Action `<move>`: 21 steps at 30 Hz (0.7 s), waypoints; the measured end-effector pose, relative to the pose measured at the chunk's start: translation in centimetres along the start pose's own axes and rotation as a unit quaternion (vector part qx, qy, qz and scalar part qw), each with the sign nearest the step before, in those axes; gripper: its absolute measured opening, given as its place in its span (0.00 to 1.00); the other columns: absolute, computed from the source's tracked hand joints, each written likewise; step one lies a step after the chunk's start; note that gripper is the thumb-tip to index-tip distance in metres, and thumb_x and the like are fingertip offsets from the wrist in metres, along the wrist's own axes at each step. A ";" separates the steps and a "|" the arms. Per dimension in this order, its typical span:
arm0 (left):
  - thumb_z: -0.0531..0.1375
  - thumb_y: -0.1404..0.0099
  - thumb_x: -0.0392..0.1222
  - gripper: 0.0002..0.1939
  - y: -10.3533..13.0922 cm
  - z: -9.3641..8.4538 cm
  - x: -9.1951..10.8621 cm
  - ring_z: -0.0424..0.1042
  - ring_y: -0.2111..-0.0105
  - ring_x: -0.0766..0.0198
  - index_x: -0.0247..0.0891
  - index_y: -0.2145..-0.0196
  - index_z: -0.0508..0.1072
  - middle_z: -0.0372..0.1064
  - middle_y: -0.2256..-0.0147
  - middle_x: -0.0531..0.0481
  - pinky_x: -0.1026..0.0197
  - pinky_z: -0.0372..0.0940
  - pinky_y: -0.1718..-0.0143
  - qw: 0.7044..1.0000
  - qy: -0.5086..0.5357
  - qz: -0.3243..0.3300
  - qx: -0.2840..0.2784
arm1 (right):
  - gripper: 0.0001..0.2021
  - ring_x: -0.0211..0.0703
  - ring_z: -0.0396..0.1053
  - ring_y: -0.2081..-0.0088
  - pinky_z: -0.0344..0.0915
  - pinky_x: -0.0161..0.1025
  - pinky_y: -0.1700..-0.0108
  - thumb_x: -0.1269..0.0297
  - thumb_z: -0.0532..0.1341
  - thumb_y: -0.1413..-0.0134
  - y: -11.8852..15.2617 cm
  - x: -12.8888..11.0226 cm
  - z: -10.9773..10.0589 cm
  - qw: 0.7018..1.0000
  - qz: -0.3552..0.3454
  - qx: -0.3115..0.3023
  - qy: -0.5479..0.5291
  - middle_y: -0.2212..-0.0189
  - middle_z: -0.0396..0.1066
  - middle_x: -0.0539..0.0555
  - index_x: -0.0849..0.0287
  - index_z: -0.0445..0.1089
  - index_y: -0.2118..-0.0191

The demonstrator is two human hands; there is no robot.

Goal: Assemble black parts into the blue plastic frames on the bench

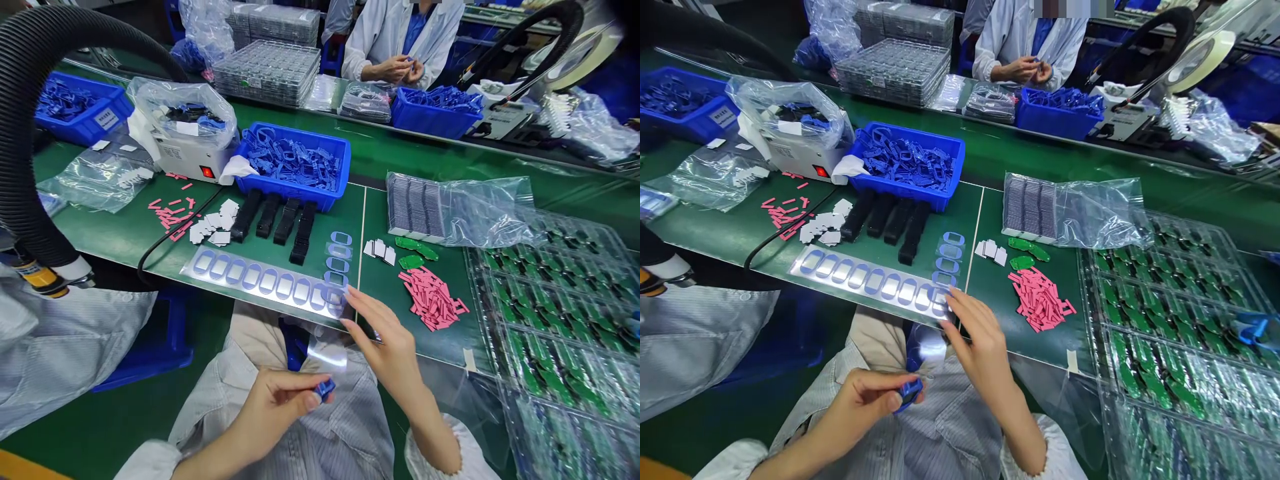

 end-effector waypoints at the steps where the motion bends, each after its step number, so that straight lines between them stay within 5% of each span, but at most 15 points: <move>1: 0.65 0.46 0.47 0.12 0.3 -0.2 -0.5 0.76 0.64 0.54 0.43 0.64 0.79 0.77 0.66 0.45 0.54 0.69 0.57 1.000 -0.005 -0.006 0.001 | 0.18 0.48 0.64 0.47 0.63 0.52 0.47 0.67 0.58 0.43 0.0 0.2 0.5 1.000 -0.019 -0.011 0.017 0.48 0.67 0.57 0.54 0.64 0.46; 9: 0.64 0.46 0.50 0.13 1.2 -1.1 -3.4 0.76 0.64 0.54 0.45 0.63 0.78 0.77 0.66 0.45 0.53 0.69 0.57 0.998 0.022 -0.056 0.024 | 0.20 0.48 0.63 0.46 0.60 0.54 0.45 0.65 0.58 0.42 0.2 0.6 2.0 0.989 -0.078 -0.069 0.101 0.49 0.67 0.59 0.57 0.60 0.44; 21: 0.66 0.48 0.50 0.15 0.0 -1.3 -3.5 0.76 0.64 0.54 0.41 0.64 0.78 0.77 0.66 0.45 0.52 0.69 0.57 0.998 0.017 -0.055 0.038 | 0.18 0.48 0.66 0.49 0.65 0.50 0.48 0.71 0.56 0.41 0.1 -0.4 2.4 0.979 -0.117 -0.048 0.158 0.51 0.69 0.59 0.59 0.63 0.45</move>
Point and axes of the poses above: each hand's wrist, its own y-axis away from the middle knuckle, its own z-axis out of the palm, x = y × z, the point moved 1 cm from there along -y, towards the middle knuckle
